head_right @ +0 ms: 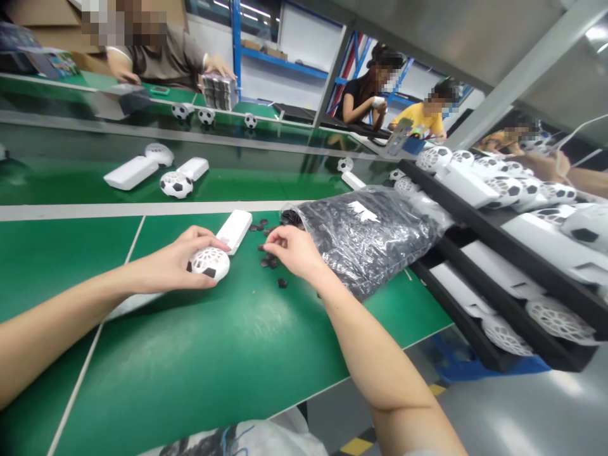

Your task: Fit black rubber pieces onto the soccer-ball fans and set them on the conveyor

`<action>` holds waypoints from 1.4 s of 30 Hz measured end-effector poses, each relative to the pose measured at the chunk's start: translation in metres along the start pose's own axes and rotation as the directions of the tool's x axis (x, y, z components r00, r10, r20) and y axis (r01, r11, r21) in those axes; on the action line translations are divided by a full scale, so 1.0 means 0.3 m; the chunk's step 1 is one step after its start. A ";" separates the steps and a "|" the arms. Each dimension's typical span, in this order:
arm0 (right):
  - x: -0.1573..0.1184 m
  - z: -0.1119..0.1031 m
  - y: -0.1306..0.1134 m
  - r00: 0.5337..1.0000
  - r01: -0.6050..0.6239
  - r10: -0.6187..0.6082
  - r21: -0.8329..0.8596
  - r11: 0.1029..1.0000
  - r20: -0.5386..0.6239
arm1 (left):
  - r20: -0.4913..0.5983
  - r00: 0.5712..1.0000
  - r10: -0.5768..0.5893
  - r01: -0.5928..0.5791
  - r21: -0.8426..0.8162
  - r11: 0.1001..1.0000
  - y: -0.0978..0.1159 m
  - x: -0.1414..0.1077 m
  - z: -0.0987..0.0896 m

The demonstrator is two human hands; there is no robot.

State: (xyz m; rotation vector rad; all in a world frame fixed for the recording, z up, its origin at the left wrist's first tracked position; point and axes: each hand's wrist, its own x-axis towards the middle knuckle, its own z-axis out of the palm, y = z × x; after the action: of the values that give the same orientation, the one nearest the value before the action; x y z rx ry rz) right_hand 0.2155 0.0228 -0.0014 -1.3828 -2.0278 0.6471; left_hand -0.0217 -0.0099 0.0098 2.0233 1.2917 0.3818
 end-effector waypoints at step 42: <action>-0.008 0.160 -0.112 0.836 0.481 -0.515 0.198 0.854 0.189 | -0.164 0.986 0.027 0.004 0.186 0.983 0.022 -0.037 0.044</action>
State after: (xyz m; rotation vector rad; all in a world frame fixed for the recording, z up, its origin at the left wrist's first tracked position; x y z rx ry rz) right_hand 0.1603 0.0062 -0.0128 -0.6608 -2.3487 0.7225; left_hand -0.0147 -0.0268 0.0062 2.1927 1.4648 0.4580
